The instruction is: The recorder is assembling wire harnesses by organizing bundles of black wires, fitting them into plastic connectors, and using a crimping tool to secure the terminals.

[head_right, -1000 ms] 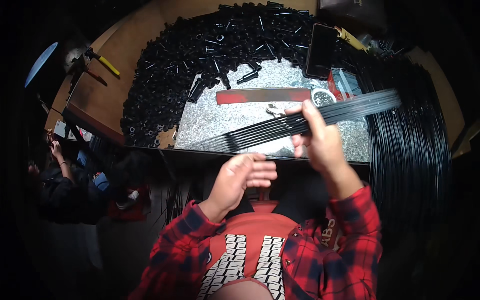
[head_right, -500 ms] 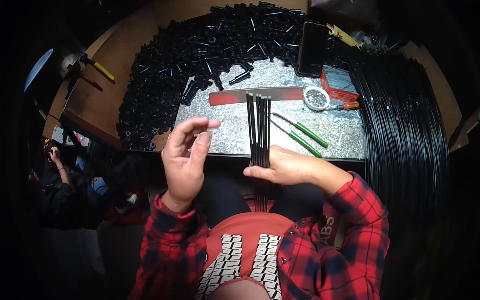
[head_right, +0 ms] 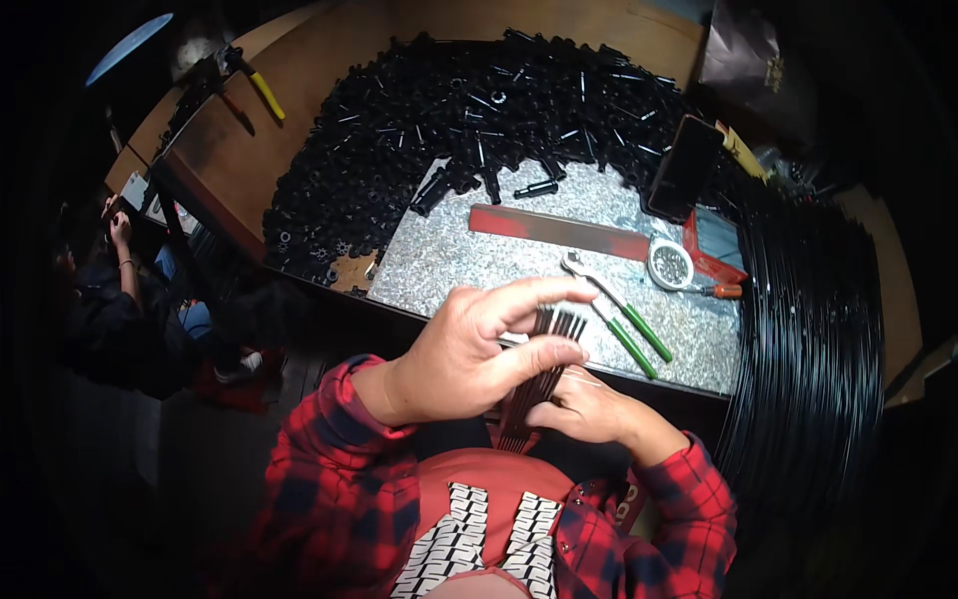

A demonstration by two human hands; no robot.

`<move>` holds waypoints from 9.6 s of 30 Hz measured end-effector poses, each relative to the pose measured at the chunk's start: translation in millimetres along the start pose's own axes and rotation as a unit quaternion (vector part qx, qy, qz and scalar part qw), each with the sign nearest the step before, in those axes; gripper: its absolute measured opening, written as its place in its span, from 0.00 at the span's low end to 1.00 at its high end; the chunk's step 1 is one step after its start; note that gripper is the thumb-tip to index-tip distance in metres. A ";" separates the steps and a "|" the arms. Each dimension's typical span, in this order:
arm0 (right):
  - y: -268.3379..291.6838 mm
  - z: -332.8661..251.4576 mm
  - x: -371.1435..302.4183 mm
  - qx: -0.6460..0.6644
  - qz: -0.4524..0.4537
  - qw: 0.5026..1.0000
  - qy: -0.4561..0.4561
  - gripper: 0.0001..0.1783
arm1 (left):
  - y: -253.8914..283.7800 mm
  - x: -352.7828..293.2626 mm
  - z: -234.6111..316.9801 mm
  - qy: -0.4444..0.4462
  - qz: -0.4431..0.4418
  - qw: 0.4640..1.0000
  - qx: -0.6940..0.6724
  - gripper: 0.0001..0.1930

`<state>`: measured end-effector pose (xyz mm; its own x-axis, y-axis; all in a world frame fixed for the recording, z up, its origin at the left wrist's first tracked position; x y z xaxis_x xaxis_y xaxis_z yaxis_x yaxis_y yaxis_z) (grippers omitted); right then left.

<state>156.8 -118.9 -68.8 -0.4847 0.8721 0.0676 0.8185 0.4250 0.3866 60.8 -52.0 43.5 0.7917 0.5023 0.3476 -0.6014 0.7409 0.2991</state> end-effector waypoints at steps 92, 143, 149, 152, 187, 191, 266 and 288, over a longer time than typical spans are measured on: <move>2.2 40.2 19.9 0.124 0.287 0.946 -0.091 0.15 | 7.7 -18.4 -156.5 0.168 0.101 0.846 -0.495 0.17; 8.4 27.8 22.4 0.011 0.274 0.953 -0.128 0.10 | -1.3 -32.3 -140.6 0.160 0.137 0.910 -0.357 0.14; 6.3 38.8 20.0 0.108 0.294 0.945 -0.092 0.11 | -4.6 -34.1 -141.2 0.166 0.103 0.886 -0.419 0.14; 7.0 43.7 18.1 0.158 0.274 0.945 -0.087 0.09 | -4.9 -33.5 -138.3 0.153 0.073 0.885 -0.434 0.14; 4.0 58.2 15.8 0.247 0.204 0.942 -0.103 0.13 | -36.5 -48.7 -143.6 0.171 0.218 0.823 -0.496 0.18; 5.5 54.1 16.0 0.290 0.200 0.927 -0.128 0.17 | -37.4 -47.9 -140.6 0.157 0.214 0.819 -0.508 0.18; 97.5 -29.0 55.9 0.094 0.160 0.982 -0.033 0.27 | -56.8 -37.0 -117.3 0.147 0.173 0.873 -0.431 0.21; 88.6 -45.2 59.8 -0.041 0.168 0.981 -0.092 0.22 | -52.3 -38.5 -118.7 0.127 0.150 0.899 -0.392 0.22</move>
<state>186.5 -40.1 11.0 -0.1225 0.9917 0.0402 0.8911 0.0920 0.4444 74.5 -57.1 -91.0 0.6650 0.7440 0.0649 -0.6107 0.5917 -0.5263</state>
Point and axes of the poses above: each hand's wrist, its own x-axis towards the middle knuckle, its own y-axis out of the back of the hand, z = x × y, the point moved 6 cm from there along x, towards the middle knuckle, and after that the axes turned 2 degrees about y, right-handed, at the moved point
